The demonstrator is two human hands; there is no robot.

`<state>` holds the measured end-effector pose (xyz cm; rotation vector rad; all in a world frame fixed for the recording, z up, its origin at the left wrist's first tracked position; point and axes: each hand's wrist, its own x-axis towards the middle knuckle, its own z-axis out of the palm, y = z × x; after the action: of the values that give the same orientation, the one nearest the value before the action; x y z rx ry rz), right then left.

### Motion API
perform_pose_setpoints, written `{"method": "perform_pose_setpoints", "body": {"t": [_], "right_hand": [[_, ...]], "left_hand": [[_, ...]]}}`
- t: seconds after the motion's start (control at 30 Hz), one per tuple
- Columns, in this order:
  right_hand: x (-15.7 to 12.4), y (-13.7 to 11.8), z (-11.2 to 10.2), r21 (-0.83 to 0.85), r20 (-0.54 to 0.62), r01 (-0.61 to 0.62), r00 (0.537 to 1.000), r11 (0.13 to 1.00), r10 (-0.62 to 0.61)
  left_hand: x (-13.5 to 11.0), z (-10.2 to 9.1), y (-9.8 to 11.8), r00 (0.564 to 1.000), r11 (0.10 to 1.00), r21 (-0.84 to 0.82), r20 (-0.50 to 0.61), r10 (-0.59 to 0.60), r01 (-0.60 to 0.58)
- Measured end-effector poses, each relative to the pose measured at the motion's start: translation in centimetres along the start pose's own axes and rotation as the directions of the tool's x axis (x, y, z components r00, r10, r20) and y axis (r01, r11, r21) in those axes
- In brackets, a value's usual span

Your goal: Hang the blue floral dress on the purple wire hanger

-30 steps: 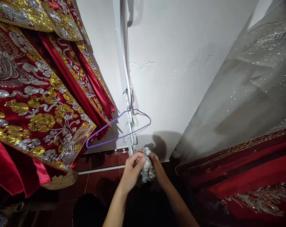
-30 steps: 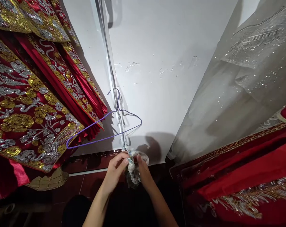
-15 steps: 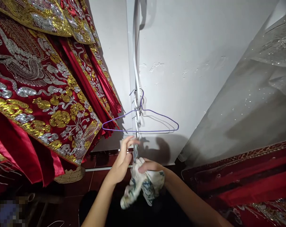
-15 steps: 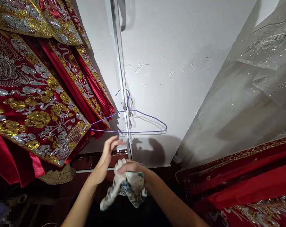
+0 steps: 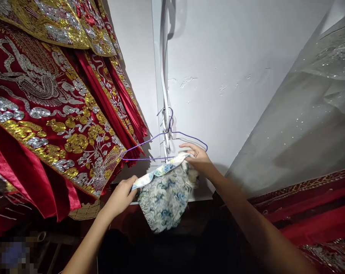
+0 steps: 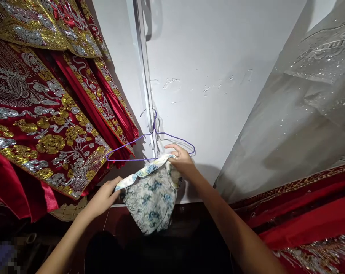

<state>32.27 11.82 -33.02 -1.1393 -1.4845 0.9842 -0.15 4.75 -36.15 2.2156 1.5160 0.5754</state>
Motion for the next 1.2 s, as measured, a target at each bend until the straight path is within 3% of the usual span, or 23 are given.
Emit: {"method": "perform_pose_setpoints", "body": {"t": [0.1,0.23,0.33,0.43,0.57,0.67,0.8,0.83,0.9,0.97,1.03,1.07,1.13,1.2], "right_hand": [[1.4,3.4,0.9,-0.064,-0.003,0.000,1.000,0.998,-0.001],[1.0,5.6,0.4,-0.192,-0.034,0.000,0.999,0.981,-0.007],[-0.2,5.2,-1.5,-0.252,-0.091,-0.011,0.996,0.968,-0.012],[-1.7,3.7,-3.6,-0.314,-0.129,0.009,0.990,0.949,-0.051],[-3.2,2.1,-4.6,-0.339,-0.112,0.026,0.991,0.941,-0.068],[-4.3,1.6,-3.9,-0.287,-0.002,0.093,0.995,0.953,-0.098],[-5.8,1.3,-3.0,-0.272,0.088,0.152,0.987,0.950,-0.132],[-6.2,1.3,-3.3,-0.282,0.047,0.145,0.989,0.949,-0.137],[-6.7,1.4,-4.5,-0.275,-0.152,0.129,0.973,0.953,-0.175],[-6.9,1.7,-6.4,-0.261,-0.382,0.135,0.895,0.956,-0.231],[-6.7,1.6,-8.7,-0.310,-0.469,0.148,0.835,0.939,-0.286],[-6.5,1.4,-9.9,-0.354,-0.443,0.148,0.843,0.923,-0.305],[-6.2,0.3,-11.9,-0.428,-0.301,0.142,0.909,0.893,-0.289],[-5.8,-1.5,-13.3,-0.439,-0.113,0.103,0.979,0.893,-0.168]], "left_hand": [[-0.4,-0.6,-0.6,0.997,0.982,0.186,0.064,-0.044,0.031],[-0.3,-0.2,-1.3,0.982,0.958,0.274,0.140,-0.128,0.085],[0.5,-0.5,-1.1,0.992,0.949,0.292,0.019,-0.126,0.115],[1.8,-1.3,0.1,0.988,0.972,0.227,-0.155,-0.021,0.056],[3.8,-2.5,2.8,0.910,0.991,0.080,-0.395,0.129,-0.105],[5.9,-3.1,4.6,0.874,0.970,0.018,-0.428,0.228,-0.244],[8.5,-3.2,5.5,0.897,0.945,-0.050,-0.335,0.289,-0.323],[8.9,-3.2,5.5,0.902,0.944,-0.044,-0.315,0.297,-0.326],[9.1,-3.3,5.2,0.908,0.945,-0.009,-0.282,0.311,-0.327],[9.0,-3.7,4.9,0.912,0.946,0.028,-0.258,0.318,-0.322],[8.8,-4.3,4.5,0.916,0.945,0.057,-0.236,0.325,-0.321],[8.8,-4.7,4.3,0.917,0.945,0.068,-0.228,0.328,-0.321],[9.0,-5.4,3.9,0.920,0.946,0.066,-0.223,0.323,-0.317],[9.4,-5.8,3.6,0.927,0.957,0.022,-0.245,0.284,-0.288]]}}
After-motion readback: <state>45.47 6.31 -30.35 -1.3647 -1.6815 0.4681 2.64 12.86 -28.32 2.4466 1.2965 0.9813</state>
